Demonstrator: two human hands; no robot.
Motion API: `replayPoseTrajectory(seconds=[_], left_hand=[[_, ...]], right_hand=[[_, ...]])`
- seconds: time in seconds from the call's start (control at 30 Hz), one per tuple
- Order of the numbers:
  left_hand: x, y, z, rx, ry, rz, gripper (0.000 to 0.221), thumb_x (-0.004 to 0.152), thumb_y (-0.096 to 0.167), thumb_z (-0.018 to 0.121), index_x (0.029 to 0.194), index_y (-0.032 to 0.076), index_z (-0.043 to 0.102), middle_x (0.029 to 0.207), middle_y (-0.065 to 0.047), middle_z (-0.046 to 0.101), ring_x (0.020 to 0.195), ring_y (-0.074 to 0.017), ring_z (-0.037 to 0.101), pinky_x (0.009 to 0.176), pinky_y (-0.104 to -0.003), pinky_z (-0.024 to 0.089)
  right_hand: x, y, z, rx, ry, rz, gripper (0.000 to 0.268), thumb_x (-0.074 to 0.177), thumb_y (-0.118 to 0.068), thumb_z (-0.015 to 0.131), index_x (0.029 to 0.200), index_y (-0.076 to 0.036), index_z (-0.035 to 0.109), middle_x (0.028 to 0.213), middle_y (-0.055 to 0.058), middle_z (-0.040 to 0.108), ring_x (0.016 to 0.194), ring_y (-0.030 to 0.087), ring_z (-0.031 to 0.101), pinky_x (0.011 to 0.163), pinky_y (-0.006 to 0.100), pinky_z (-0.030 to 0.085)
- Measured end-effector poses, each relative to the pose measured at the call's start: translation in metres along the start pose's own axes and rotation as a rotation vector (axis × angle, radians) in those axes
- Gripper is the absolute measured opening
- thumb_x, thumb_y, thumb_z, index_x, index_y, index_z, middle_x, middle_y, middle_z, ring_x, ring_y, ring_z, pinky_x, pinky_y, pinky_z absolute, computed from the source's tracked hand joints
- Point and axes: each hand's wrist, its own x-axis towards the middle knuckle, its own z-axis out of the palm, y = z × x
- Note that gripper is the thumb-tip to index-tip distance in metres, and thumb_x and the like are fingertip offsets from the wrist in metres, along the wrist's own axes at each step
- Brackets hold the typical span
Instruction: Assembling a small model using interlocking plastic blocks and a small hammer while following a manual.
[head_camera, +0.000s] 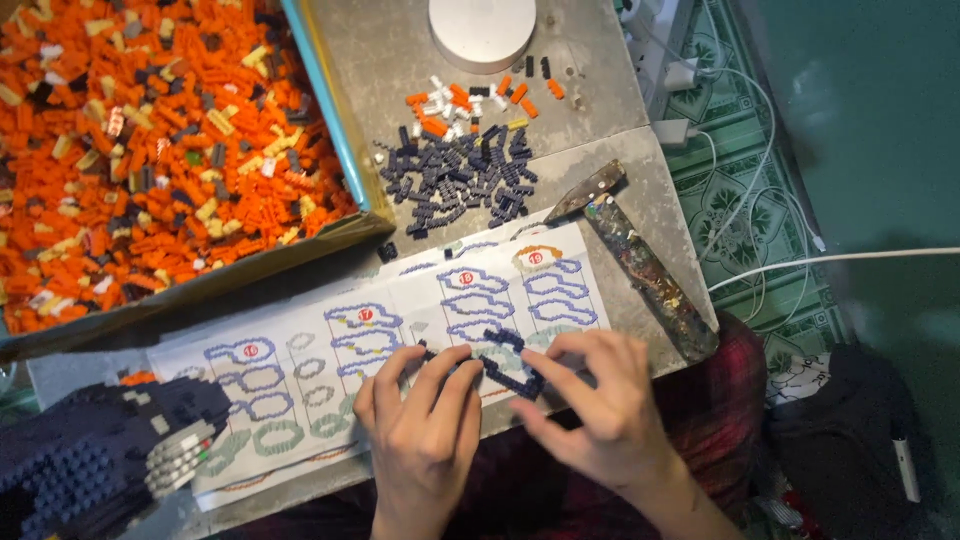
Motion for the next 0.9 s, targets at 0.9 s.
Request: replayPoseTrajectory(seconds=[0.9], left_hand=[[0.034,-0.034,-0.007,-0.262,-0.148,0.048,0.004,0.096,0.000,0.078,0.100,0.001,0.078,0.104,-0.012,0.076,0.106,-0.0323,0.063,0.093,-0.044,0.054]], right_hand=[[0.016,-0.001,-0.003,0.067,0.086,-0.116,0.035,0.096,-0.046,0.092,0.112,-0.016,0.084,0.117,-0.003,0.086,0.094,0.023,0.068,0.088,0.037,0.044]])
